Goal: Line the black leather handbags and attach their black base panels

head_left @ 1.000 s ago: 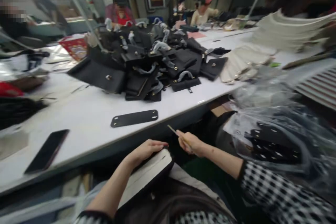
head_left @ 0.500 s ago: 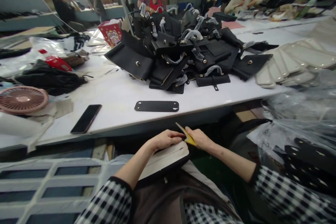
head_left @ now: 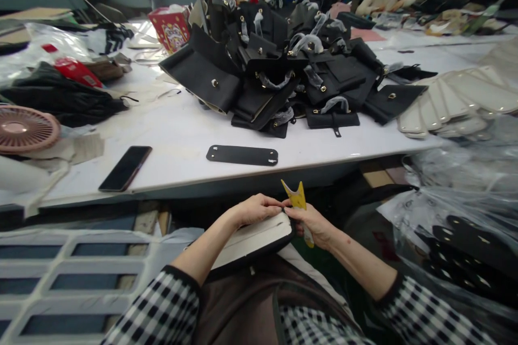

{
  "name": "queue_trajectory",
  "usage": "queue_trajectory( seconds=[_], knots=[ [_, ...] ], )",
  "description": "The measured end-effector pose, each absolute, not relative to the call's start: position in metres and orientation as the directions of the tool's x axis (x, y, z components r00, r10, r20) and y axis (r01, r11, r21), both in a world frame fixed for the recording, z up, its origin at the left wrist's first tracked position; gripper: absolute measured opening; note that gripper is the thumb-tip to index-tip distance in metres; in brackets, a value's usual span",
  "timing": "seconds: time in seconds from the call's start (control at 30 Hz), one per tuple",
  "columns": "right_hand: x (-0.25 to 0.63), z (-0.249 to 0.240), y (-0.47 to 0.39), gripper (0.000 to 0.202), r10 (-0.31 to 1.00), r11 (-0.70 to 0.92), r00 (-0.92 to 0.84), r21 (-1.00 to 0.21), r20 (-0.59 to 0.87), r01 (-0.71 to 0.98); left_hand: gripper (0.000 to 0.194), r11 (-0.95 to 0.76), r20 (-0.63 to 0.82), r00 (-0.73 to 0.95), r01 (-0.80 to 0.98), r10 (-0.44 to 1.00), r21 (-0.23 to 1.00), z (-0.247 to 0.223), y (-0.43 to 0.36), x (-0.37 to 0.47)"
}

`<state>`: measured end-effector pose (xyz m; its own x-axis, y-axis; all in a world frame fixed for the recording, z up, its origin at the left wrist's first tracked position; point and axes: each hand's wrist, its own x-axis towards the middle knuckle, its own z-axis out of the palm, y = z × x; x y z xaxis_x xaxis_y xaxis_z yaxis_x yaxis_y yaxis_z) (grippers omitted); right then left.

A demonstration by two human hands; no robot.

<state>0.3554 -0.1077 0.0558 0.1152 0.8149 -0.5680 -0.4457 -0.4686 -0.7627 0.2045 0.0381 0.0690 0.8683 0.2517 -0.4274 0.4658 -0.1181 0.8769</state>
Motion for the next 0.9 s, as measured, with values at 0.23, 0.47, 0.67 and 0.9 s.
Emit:
queue_trajectory(
  seconds=[0.23,0.47,0.67,0.9],
  knots=[
    [0.357,0.053,-0.1,0.033,0.946,-0.269,0.214,-0.958,-0.245,0.095,0.048,-0.206,-0.41,0.869,0.47,0.277,0.858,0.066,0.038,0.207],
    [0.346,0.053,-0.116,0.05,0.871,-0.432,0.203,-0.895,-0.447,-0.116,0.046,-0.278,-0.393,0.864,0.48,0.316,0.832,0.073,0.032,0.203],
    [0.34,0.047,-0.119,0.063,0.866,-0.407,0.227,-0.891,-0.446,-0.201,0.04,-0.338,-0.377,0.853,0.497,0.362,0.799,0.076,0.028,0.21],
    [0.375,0.071,-0.111,0.069,0.922,-0.376,0.104,-0.927,-0.373,0.006,0.057,-0.291,-0.269,0.77,0.503,0.579,0.814,0.095,0.041,0.146]
  ],
)
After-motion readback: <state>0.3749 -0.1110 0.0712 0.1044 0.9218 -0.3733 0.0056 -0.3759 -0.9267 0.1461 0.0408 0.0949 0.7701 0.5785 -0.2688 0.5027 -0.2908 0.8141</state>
